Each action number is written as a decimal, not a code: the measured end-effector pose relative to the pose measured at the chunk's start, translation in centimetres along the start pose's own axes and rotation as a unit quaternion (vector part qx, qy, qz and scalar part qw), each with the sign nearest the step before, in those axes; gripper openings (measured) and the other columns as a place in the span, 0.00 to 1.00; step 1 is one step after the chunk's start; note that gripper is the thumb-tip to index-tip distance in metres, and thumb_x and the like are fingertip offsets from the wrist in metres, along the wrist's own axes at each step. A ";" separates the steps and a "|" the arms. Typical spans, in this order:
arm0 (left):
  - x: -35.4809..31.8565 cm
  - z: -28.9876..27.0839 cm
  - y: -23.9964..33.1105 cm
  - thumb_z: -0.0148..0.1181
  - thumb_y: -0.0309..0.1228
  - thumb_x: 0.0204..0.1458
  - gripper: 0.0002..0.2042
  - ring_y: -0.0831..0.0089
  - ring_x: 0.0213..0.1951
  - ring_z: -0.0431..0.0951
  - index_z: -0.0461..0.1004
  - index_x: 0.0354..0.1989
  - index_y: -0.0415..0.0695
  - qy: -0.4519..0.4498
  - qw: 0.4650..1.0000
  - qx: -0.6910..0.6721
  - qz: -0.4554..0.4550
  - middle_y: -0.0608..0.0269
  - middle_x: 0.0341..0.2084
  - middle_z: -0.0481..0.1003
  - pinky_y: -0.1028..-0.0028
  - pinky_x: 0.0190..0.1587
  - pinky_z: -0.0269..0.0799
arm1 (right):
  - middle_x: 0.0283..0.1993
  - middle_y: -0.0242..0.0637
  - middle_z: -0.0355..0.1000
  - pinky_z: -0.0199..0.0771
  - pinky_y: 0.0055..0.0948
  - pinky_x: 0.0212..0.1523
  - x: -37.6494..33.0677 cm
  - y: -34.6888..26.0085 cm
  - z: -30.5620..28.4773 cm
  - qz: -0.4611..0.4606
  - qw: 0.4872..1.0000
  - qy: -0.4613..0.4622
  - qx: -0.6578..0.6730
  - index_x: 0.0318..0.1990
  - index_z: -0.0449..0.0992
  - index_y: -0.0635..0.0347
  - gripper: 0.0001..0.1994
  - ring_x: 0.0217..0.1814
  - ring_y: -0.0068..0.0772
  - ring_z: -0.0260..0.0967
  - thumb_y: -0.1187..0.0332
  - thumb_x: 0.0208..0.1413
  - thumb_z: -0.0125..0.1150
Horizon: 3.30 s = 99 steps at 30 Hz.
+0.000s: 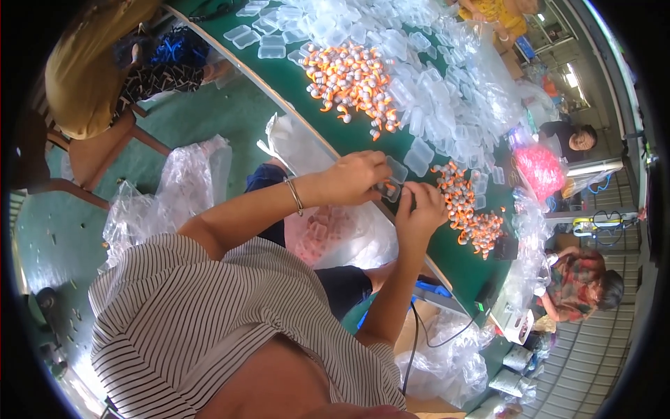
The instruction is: The person places small orange and white parts into clear plastic containers by hand, then closes the lids.
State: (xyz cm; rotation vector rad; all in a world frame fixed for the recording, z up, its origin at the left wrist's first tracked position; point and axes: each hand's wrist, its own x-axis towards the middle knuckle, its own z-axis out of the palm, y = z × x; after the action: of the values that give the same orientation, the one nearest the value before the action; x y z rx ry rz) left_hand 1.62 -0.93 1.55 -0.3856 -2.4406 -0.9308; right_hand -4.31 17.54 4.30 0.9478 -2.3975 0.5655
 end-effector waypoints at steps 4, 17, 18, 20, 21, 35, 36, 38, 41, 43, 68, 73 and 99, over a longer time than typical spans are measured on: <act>0.1 -0.3 0.0 0.71 0.29 0.37 0.23 0.55 0.45 0.74 0.73 0.44 0.39 -0.017 1.000 0.005 0.001 0.53 0.40 0.71 0.63 0.48 0.72 | 0.46 0.31 0.70 0.51 0.48 0.57 1.6 0.8 1.0 -0.036 0.996 -0.053 -0.067 0.43 0.79 0.49 0.11 0.53 0.38 0.64 0.64 0.51 0.63; 0.0 -1.3 0.1 0.69 0.28 0.39 0.24 0.55 0.44 0.75 0.71 0.48 0.40 0.003 0.999 -0.032 0.007 0.54 0.39 0.71 0.62 0.47 0.72 | 0.41 0.32 0.71 0.53 0.46 0.56 3.7 1.3 0.9 -0.038 0.993 -0.107 0.032 0.41 0.78 0.51 0.12 0.49 0.39 0.65 0.65 0.46 0.68; 0.0 -1.3 0.3 0.69 0.28 0.40 0.24 0.55 0.44 0.75 0.71 0.49 0.40 0.025 0.998 -0.060 -0.001 0.54 0.38 0.71 0.62 0.47 0.72 | 0.41 0.33 0.72 0.55 0.45 0.55 3.7 1.7 0.9 -0.042 0.990 -0.124 0.059 0.41 0.77 0.52 0.14 0.49 0.39 0.66 0.66 0.45 0.68; 0.0 -1.2 0.5 0.69 0.28 0.40 0.24 0.56 0.44 0.75 0.71 0.49 0.41 0.031 0.998 -0.055 -0.005 0.54 0.37 0.71 0.62 0.47 0.72 | 0.41 0.33 0.72 0.56 0.44 0.55 3.2 2.1 0.6 -0.045 0.985 -0.142 0.086 0.42 0.77 0.53 0.15 0.49 0.39 0.66 0.67 0.44 0.69; -0.1 -1.1 0.5 0.69 0.28 0.41 0.24 0.56 0.43 0.75 0.70 0.50 0.41 0.038 0.998 -0.049 -0.011 0.55 0.36 0.71 0.63 0.47 0.72 | 0.42 0.33 0.73 0.57 0.45 0.54 2.9 1.7 0.3 -0.070 0.980 -0.138 0.122 0.42 0.76 0.54 0.16 0.49 0.40 0.67 0.67 0.44 0.70; -1.1 -0.4 -0.7 0.63 0.36 0.52 0.11 0.55 0.31 0.73 0.73 0.35 0.40 0.082 0.994 -0.051 0.042 0.56 0.29 0.68 0.62 0.34 0.71 | 0.32 0.33 0.70 0.55 0.42 0.53 1.2 -1.2 0.3 -0.172 0.978 -0.038 0.115 0.37 0.77 0.57 0.11 0.40 0.37 0.67 0.65 0.47 0.66; -1.2 -0.5 -0.6 0.62 0.37 0.53 0.12 0.55 0.30 0.73 0.74 0.34 0.40 0.091 0.993 -0.063 0.043 0.56 0.28 0.68 0.62 0.32 0.70 | 0.32 0.33 0.70 0.54 0.42 0.54 1.1 -1.3 0.3 -0.167 0.976 -0.045 0.130 0.37 0.77 0.56 0.10 0.40 0.36 0.67 0.66 0.47 0.66; -1.6 -0.9 -0.3 0.62 0.37 0.54 0.11 0.56 0.30 0.73 0.74 0.34 0.40 0.087 0.993 -0.068 0.040 0.56 0.28 0.68 0.62 0.32 0.70 | 0.31 0.32 0.70 0.54 0.41 0.54 1.2 -1.5 -0.2 -0.163 0.975 -0.053 0.143 0.36 0.77 0.56 0.09 0.39 0.36 0.67 0.66 0.47 0.66; -1.6 -1.5 0.4 0.62 0.37 0.54 0.11 0.56 0.30 0.73 0.74 0.34 0.41 0.097 0.991 -0.085 0.028 0.56 0.27 0.68 0.62 0.31 0.70 | 0.31 0.33 0.71 0.59 0.40 0.51 2.2 -1.3 -1.1 -0.163 0.968 -0.109 0.156 0.36 0.77 0.56 0.08 0.39 0.37 0.68 0.67 0.48 0.65; -2.0 -1.3 1.0 0.62 0.36 0.54 0.10 0.56 0.30 0.74 0.74 0.34 0.41 0.108 0.989 -0.102 0.020 0.56 0.27 0.69 0.62 0.31 0.70 | 0.33 0.35 0.73 0.64 0.39 0.47 3.9 0.2 -1.5 -0.041 0.933 -0.158 0.321 0.36 0.77 0.58 0.07 0.40 0.38 0.69 0.68 0.51 0.62; 1.9 2.7 0.6 0.64 0.27 0.45 0.08 0.60 0.34 0.77 0.75 0.35 0.46 0.071 0.997 0.034 -0.006 0.62 0.28 0.74 0.62 0.37 0.72 | 0.50 0.51 0.73 0.70 0.46 0.52 5.9 6.1 1.8 -0.075 0.989 -0.101 0.072 0.51 0.74 0.66 0.20 0.52 0.57 0.70 0.63 0.55 0.62; 1.0 1.4 0.3 0.65 0.29 0.44 0.06 0.64 0.34 0.76 0.78 0.32 0.48 0.135 0.986 0.094 -0.036 0.65 0.28 0.74 0.64 0.37 0.68 | 0.48 0.53 0.73 0.71 0.46 0.49 6.4 5.7 1.7 -0.039 0.997 -0.034 0.055 0.49 0.74 0.68 0.15 0.50 0.56 0.71 0.68 0.58 0.58; 1.1 -0.7 0.6 0.64 0.27 0.45 0.07 0.59 0.37 0.77 0.78 0.33 0.44 0.127 0.991 -0.024 -0.022 0.61 0.32 0.76 0.62 0.40 0.72 | 0.37 0.31 0.76 0.71 0.19 0.39 1.6 -0.2 1.5 0.121 0.916 -0.064 0.376 0.43 0.77 0.66 0.07 0.37 0.18 0.71 0.77 0.59 0.58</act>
State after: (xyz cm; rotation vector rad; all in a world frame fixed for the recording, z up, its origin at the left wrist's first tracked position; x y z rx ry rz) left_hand 1.18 -0.84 2.94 -0.2158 -2.2057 -0.9947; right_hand -5.57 15.79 4.07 0.9912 -2.4454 1.6463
